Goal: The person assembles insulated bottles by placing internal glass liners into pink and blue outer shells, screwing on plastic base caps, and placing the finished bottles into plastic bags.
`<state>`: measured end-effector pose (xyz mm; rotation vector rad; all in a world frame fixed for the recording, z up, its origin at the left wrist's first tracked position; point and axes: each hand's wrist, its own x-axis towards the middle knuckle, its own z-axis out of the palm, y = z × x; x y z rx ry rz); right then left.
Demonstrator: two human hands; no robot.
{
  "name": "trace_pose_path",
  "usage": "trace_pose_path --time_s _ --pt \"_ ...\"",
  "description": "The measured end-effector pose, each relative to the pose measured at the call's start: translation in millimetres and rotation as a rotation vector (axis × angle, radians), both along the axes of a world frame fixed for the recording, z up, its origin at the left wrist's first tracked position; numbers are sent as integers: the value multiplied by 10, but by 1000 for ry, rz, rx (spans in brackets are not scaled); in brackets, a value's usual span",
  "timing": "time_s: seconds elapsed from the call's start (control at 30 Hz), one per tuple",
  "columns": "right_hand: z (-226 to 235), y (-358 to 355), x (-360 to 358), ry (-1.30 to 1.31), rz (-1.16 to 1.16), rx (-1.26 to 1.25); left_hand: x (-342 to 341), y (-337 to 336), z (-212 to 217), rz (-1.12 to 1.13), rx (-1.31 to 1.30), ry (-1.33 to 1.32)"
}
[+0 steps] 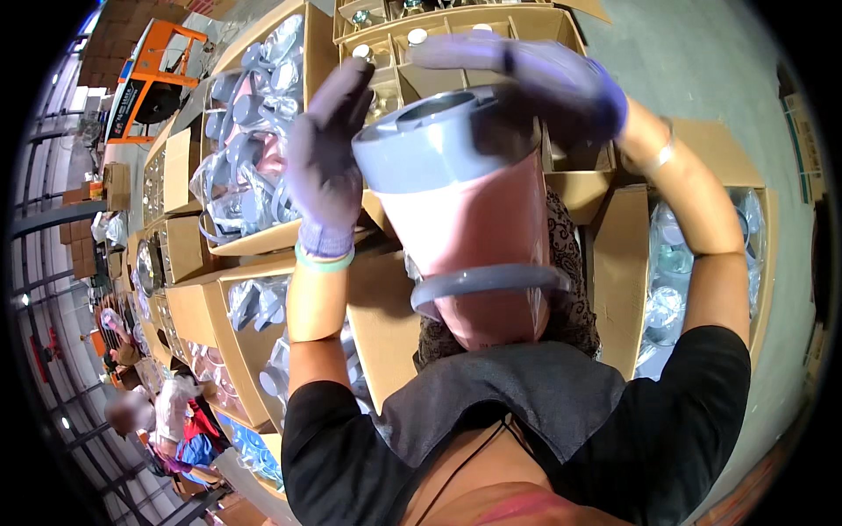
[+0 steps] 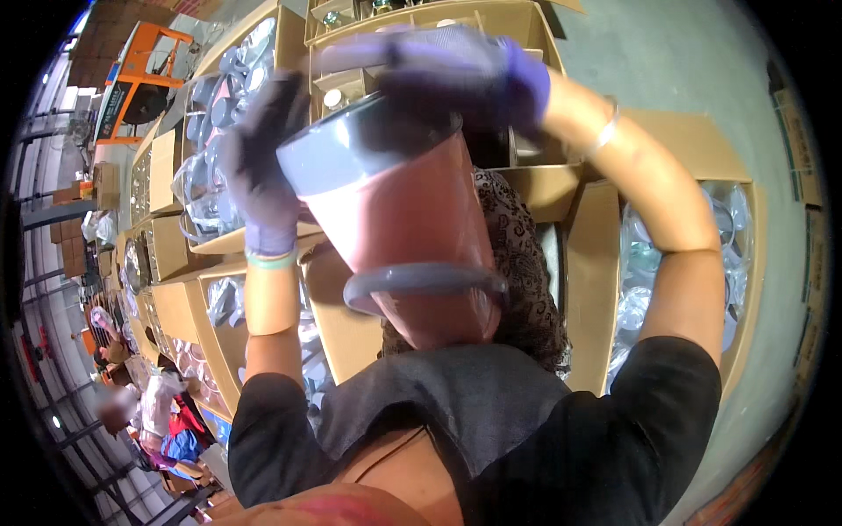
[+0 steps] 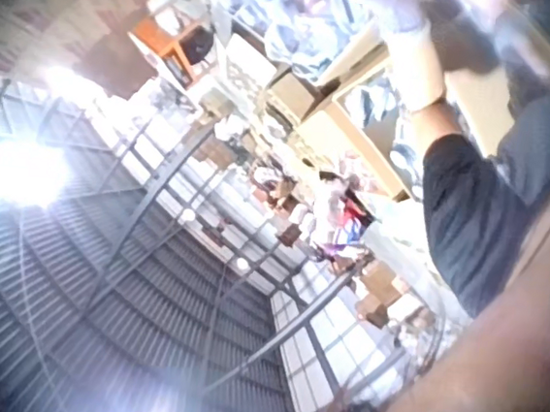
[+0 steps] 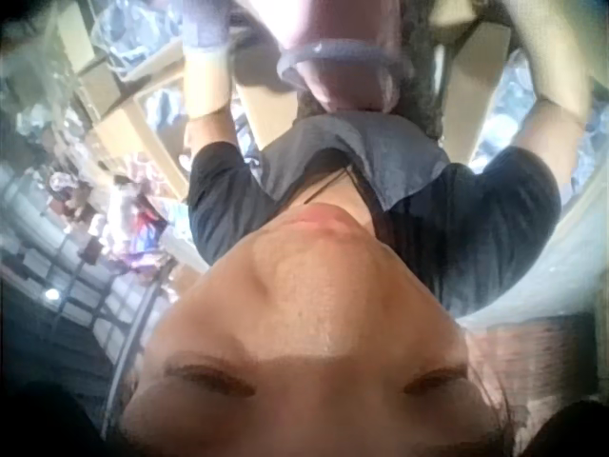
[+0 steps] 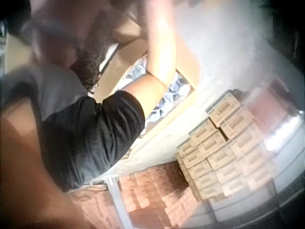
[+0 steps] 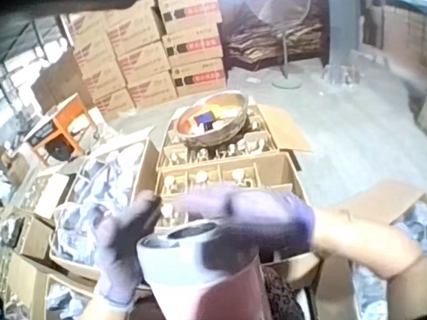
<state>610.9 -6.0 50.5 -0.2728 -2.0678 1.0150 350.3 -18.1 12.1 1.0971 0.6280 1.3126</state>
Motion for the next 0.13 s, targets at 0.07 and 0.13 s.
trace_pose_path --time_s 0.07,0.13 --pt "-101 137 99 -236 -87 134 -193 88 -162 -31 441 577" --pt "-194 37 -100 -97 -113 204 -125 29 -165 -96 -144 157"
